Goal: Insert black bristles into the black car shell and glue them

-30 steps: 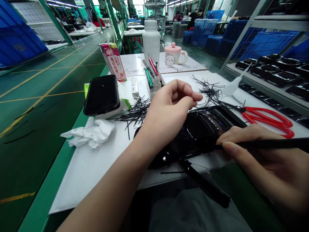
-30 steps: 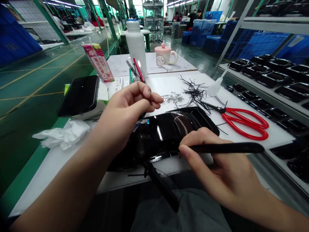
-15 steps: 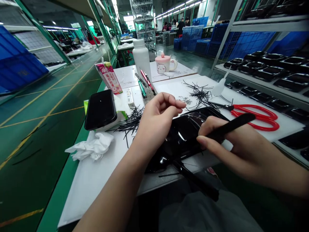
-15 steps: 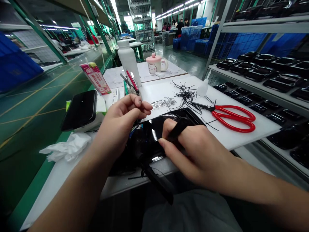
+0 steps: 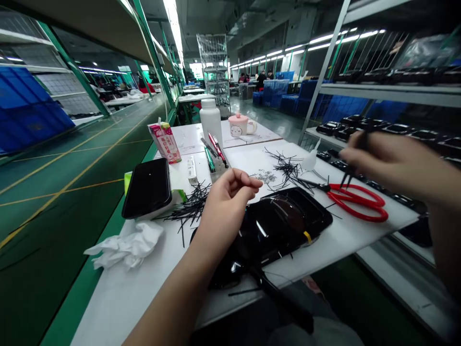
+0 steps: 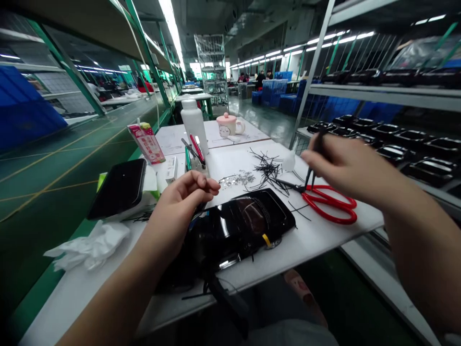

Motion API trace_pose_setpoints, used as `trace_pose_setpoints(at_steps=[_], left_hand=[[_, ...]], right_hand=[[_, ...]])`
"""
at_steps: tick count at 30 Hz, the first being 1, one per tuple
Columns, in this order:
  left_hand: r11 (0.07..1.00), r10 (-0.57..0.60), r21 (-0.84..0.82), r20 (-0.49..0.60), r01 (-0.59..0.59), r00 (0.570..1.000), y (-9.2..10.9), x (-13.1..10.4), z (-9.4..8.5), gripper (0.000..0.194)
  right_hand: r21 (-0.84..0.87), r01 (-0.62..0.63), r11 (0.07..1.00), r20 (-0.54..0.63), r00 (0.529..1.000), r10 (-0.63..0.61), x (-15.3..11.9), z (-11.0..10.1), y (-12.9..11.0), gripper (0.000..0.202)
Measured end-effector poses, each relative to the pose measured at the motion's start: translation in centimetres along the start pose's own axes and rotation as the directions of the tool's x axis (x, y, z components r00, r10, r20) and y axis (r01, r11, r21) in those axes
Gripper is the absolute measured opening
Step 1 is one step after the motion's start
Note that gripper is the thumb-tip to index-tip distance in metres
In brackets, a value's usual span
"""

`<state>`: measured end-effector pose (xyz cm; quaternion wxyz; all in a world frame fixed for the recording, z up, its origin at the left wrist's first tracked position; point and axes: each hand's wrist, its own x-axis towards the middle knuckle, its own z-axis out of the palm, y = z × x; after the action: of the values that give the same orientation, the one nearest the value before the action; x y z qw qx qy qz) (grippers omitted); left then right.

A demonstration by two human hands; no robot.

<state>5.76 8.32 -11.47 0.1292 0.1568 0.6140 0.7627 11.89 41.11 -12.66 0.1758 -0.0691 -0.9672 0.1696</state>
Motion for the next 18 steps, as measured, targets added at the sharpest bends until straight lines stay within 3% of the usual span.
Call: trace_pose_setpoints(at_steps=[2,4,7,9,12,15,18], left_hand=[[0.999,-0.003,-0.041,-0.025,0.002,1.0,0.0,0.0,0.0,0.024],[0.998,0.003,-0.065,-0.044,-0.005,0.999,0.1,0.0,0.0,0.025],[0.997,-0.001,-0.072,-0.054,-0.003,0.999,0.1,-0.1,0.0,0.025],[0.998,-0.002,-0.065,-0.059,-0.001,0.998,0.0,-0.1,-0.1,0.024],[0.998,0.037,-0.045,-0.108,-0.042,0.993,-0.2,0.0,-0.4,0.022],[0.996,0.087,-0.017,-0.157,-0.091,0.984,-0.6,0.1,-0.9,0.019],[0.996,0.091,-0.007,-0.136,-0.093,0.986,-1.0,0.2,-1.3,0.018]], right_hand=[[-0.061,0.035,0.998,0.221,0.975,-0.02,1.9,0.7,0.6,0.051],[-0.066,0.1,0.993,0.41,0.91,-0.064,3.7,1.7,0.7,0.046],[0.004,0.189,0.982,0.568,0.808,-0.158,6.7,2.9,-0.9,0.034],[0.11,0.224,0.968,0.552,0.796,-0.247,8.9,3.8,-3.7,0.032],[0.332,0.246,0.911,0.395,0.84,-0.371,12.0,6.0,-10.1,0.027],[0.517,0.23,0.825,0.305,0.851,-0.428,14.1,8.8,-16.3,0.03],[0.586,0.22,0.78,0.261,0.86,-0.439,15.1,11.0,-19.7,0.023]])
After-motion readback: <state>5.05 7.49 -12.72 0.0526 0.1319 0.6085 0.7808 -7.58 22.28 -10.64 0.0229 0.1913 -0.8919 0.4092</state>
